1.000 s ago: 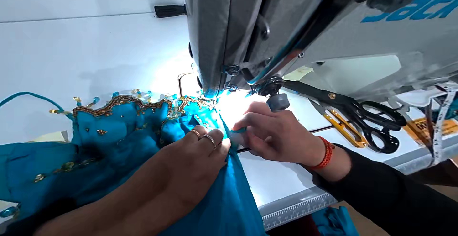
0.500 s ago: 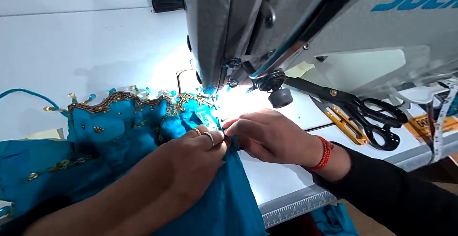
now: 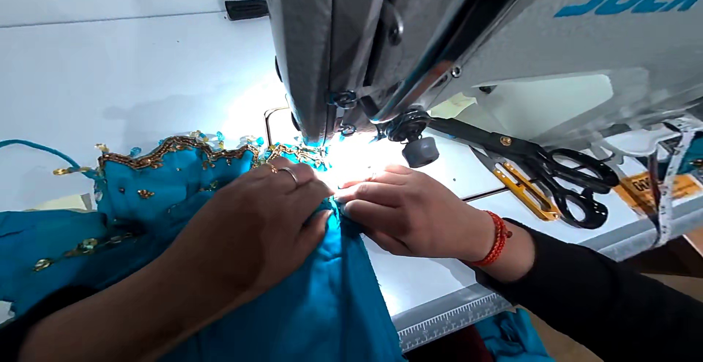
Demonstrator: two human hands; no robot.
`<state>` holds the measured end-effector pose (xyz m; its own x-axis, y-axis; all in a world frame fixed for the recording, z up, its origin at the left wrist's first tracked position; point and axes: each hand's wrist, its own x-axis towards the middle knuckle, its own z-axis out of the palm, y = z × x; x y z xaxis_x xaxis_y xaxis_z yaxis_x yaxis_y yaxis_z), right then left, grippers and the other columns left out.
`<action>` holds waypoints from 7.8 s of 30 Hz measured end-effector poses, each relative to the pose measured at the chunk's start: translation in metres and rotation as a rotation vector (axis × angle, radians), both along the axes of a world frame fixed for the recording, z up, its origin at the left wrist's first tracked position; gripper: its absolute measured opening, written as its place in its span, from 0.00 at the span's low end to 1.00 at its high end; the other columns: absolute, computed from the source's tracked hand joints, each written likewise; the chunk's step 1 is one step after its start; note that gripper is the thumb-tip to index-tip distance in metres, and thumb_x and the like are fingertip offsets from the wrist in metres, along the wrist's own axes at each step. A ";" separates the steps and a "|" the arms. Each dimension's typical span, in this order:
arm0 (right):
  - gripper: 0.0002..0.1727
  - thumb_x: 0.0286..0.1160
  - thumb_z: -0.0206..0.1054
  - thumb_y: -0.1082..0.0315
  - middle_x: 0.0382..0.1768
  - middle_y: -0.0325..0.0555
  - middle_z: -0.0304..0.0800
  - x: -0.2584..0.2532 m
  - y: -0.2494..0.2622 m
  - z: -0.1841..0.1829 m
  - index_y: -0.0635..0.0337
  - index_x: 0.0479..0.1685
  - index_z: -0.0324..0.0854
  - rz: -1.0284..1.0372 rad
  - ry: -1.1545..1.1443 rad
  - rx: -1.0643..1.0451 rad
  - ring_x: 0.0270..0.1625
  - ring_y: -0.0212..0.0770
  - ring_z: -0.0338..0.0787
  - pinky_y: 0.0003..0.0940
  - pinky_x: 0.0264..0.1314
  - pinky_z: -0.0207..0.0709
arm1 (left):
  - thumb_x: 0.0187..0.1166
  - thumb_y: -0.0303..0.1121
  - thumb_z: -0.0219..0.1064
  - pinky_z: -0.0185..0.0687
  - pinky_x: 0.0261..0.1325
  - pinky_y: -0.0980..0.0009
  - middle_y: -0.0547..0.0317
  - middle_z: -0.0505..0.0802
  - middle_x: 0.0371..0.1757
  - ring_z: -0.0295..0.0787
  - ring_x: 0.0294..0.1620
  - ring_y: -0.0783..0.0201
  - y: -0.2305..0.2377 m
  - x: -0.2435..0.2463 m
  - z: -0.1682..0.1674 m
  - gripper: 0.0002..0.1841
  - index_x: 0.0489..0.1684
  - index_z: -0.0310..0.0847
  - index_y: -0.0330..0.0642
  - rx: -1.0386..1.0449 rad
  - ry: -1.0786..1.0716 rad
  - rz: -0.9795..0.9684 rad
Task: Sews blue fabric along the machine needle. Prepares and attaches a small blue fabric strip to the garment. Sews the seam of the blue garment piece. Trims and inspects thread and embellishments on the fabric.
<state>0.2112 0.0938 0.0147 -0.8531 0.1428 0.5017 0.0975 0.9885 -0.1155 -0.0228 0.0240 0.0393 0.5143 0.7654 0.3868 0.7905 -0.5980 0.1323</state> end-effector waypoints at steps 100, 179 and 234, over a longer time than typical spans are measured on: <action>0.15 0.81 0.58 0.65 0.39 0.39 0.96 0.002 0.013 -0.006 0.54 0.42 0.93 -0.091 0.048 -0.207 0.44 0.39 0.92 0.38 0.46 0.80 | 0.77 0.33 0.58 0.86 0.53 0.71 0.60 0.96 0.50 0.93 0.54 0.63 0.020 -0.018 -0.001 0.16 0.42 0.97 0.50 -0.063 -0.017 -0.263; 0.09 0.77 0.65 0.69 0.34 0.43 0.94 -0.008 0.027 -0.004 0.62 0.41 0.91 -0.135 0.198 -0.444 0.39 0.29 0.91 0.26 0.44 0.84 | 0.76 0.34 0.52 0.85 0.55 0.66 0.58 0.93 0.51 0.89 0.57 0.58 0.036 -0.022 0.000 0.21 0.53 0.95 0.54 -0.102 0.077 -0.301; 0.20 0.74 0.55 0.63 0.25 0.41 0.88 -0.003 0.023 -0.003 0.52 0.51 0.94 -0.226 -0.064 -0.014 0.34 0.46 0.85 0.47 0.44 0.69 | 0.75 0.33 0.56 0.85 0.53 0.60 0.57 0.96 0.52 0.93 0.54 0.55 0.052 -0.037 0.005 0.17 0.44 0.96 0.49 -0.087 0.066 -0.275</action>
